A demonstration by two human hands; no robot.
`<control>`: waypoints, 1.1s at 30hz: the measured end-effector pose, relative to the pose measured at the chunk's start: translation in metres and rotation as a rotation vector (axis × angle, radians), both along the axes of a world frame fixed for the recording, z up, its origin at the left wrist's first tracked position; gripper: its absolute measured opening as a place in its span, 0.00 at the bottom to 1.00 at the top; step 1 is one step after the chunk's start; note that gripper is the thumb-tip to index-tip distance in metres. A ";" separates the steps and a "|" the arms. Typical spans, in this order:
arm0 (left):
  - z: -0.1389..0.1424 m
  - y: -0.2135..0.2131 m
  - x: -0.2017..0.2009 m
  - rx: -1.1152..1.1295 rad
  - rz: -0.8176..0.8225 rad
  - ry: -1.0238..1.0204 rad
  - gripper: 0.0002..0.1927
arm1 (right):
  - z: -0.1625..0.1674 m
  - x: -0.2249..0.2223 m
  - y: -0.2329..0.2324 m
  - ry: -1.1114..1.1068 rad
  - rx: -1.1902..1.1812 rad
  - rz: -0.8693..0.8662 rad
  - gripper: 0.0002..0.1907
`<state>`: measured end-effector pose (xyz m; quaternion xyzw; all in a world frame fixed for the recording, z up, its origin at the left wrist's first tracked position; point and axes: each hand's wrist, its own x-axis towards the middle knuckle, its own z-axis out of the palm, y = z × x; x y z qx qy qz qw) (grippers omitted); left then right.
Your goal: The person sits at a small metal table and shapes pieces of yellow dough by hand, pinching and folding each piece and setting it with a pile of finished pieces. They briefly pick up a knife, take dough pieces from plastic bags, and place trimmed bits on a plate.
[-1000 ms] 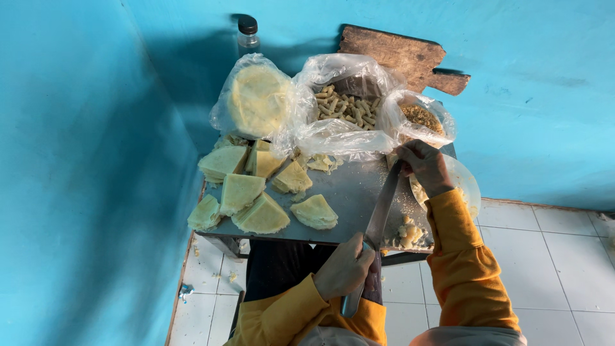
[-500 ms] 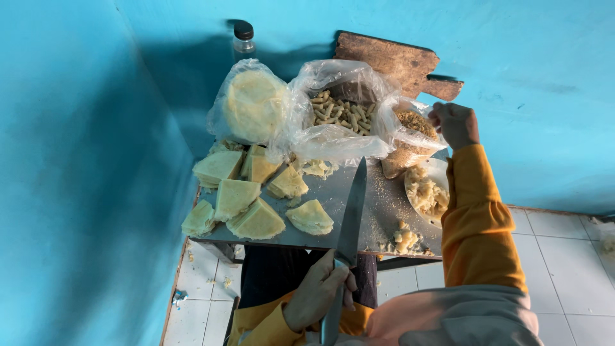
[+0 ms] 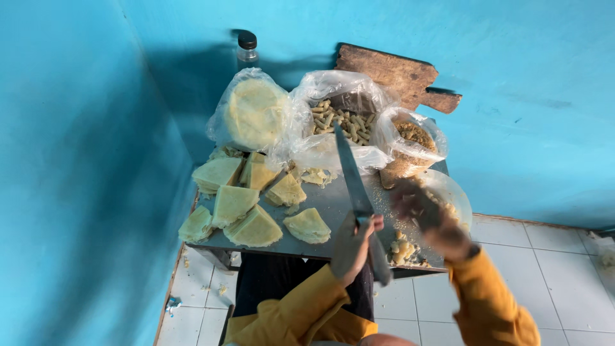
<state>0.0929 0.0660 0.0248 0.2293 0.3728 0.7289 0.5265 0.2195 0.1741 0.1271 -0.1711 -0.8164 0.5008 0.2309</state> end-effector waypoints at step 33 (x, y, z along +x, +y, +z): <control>-0.089 -0.160 -0.054 -0.566 0.365 0.899 0.19 | 0.010 0.024 0.188 -0.705 0.302 -0.650 0.28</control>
